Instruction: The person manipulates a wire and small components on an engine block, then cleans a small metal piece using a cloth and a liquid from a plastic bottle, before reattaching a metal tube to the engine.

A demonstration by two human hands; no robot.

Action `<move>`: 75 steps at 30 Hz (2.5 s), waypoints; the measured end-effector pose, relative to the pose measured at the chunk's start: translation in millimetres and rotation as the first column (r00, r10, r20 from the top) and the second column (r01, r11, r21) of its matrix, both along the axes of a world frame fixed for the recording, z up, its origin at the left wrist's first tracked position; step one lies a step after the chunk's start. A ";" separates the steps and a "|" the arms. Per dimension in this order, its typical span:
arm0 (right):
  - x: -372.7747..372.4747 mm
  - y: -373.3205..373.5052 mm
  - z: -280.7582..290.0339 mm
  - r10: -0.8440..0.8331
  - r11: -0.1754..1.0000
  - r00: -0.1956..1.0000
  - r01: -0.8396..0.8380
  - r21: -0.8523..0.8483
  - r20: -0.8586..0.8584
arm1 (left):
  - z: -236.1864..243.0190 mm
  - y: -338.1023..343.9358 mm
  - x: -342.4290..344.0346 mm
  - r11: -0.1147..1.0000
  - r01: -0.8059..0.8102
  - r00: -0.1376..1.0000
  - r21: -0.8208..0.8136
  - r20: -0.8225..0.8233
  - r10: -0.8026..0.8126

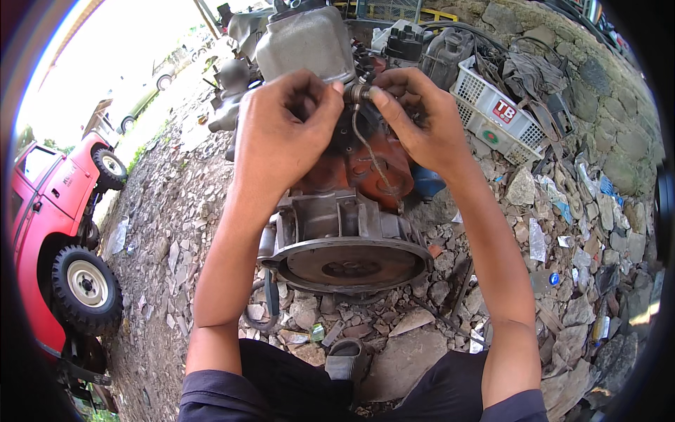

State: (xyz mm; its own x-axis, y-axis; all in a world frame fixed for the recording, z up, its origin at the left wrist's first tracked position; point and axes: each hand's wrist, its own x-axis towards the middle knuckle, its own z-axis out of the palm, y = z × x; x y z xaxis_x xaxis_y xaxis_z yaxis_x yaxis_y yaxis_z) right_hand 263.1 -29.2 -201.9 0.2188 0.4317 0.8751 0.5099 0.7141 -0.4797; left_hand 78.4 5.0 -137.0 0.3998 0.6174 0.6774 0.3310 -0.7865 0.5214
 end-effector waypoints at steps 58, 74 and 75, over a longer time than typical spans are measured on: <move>120.6 -111.4 -154.2 -0.263 0.684 0.921 0.389 -0.617 0.288 | -79.4 -53.7 121.7 0.752 0.516 0.856 0.410 -0.271 -0.440; 27.6 9.4 -61.7 -0.524 0.624 0.620 0.746 -0.233 0.584 | 1.9 -21.1 40.5 0.868 0.255 0.880 0.427 0.271 -0.391; 24.6 13.9 -61.0 -0.494 0.598 0.596 0.762 -0.250 0.633 | 0.1 -18.6 39.6 0.894 0.295 0.857 0.336 0.320 -0.403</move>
State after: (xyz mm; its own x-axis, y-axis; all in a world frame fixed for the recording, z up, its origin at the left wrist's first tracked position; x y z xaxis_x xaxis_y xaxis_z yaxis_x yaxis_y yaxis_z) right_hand 287.7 -15.2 -262.8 0.2364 0.7022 0.6716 0.9698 -0.1279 -0.2077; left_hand 118.1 -13.6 -136.9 0.2389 0.2597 0.9357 -0.1683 -0.9379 0.3033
